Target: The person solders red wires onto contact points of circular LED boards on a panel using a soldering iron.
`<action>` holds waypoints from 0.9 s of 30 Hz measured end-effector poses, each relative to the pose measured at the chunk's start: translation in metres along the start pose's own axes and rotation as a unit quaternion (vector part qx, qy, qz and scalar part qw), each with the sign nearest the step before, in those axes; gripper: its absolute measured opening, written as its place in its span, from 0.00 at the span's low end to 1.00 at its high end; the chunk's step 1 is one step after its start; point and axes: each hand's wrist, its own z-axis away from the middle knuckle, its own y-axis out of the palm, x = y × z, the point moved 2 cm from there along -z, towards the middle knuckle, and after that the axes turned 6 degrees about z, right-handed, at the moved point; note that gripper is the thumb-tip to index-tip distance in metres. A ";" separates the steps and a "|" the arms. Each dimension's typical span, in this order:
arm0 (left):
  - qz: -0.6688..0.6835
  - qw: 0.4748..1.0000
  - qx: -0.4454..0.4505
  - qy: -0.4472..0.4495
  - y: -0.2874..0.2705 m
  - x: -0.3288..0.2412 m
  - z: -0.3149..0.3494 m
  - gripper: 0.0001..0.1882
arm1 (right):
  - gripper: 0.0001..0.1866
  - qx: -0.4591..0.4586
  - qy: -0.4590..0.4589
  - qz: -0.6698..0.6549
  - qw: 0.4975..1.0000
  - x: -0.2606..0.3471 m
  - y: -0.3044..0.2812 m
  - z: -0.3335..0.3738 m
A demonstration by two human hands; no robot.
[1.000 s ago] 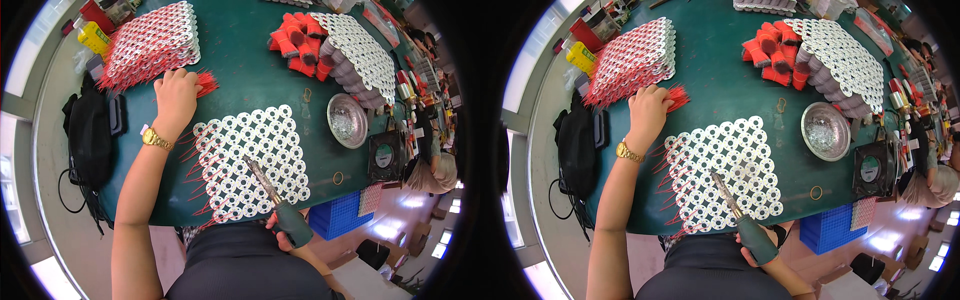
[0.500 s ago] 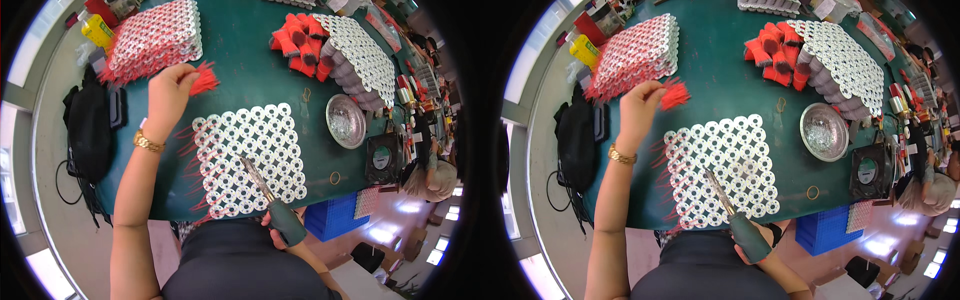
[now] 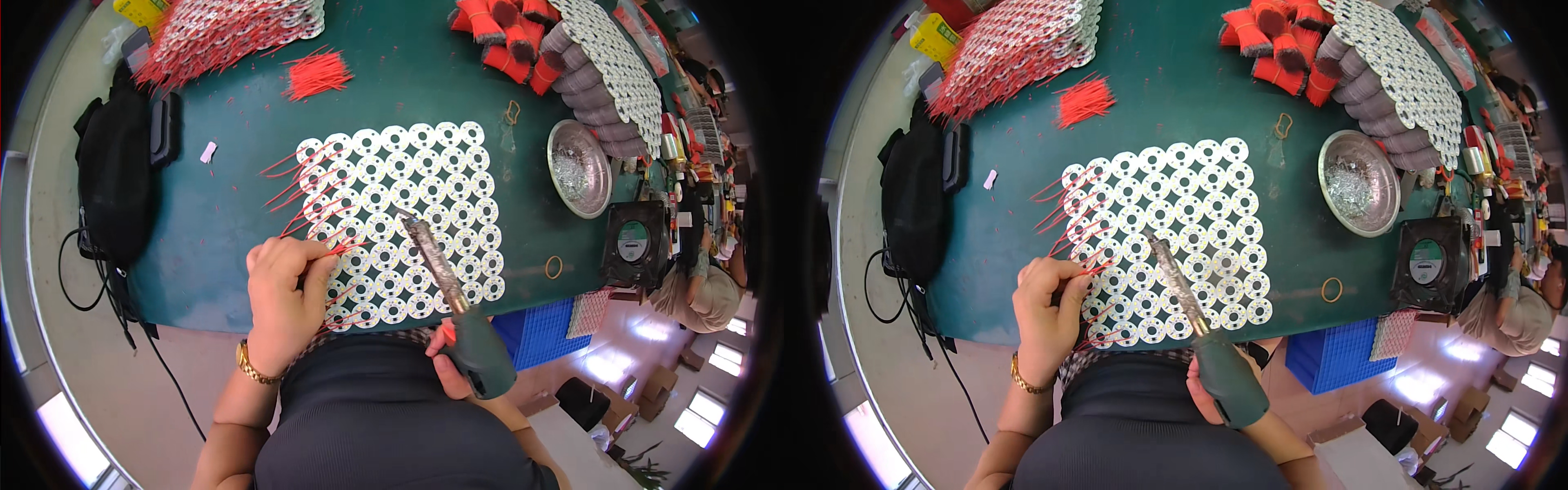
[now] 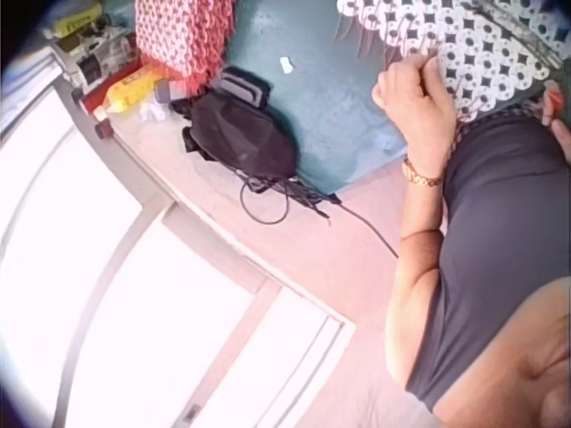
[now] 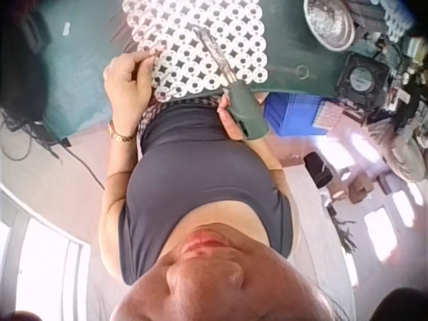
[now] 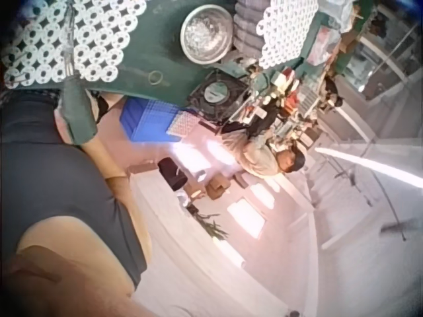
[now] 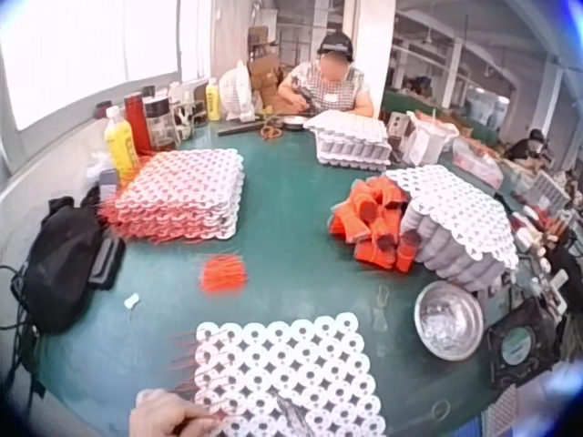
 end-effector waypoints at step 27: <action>-0.039 0.998 -0.046 0.000 0.007 0.008 0.014 0.06 | 0.17 0.097 0.030 0.144 0.984 0.008 -0.003 0.019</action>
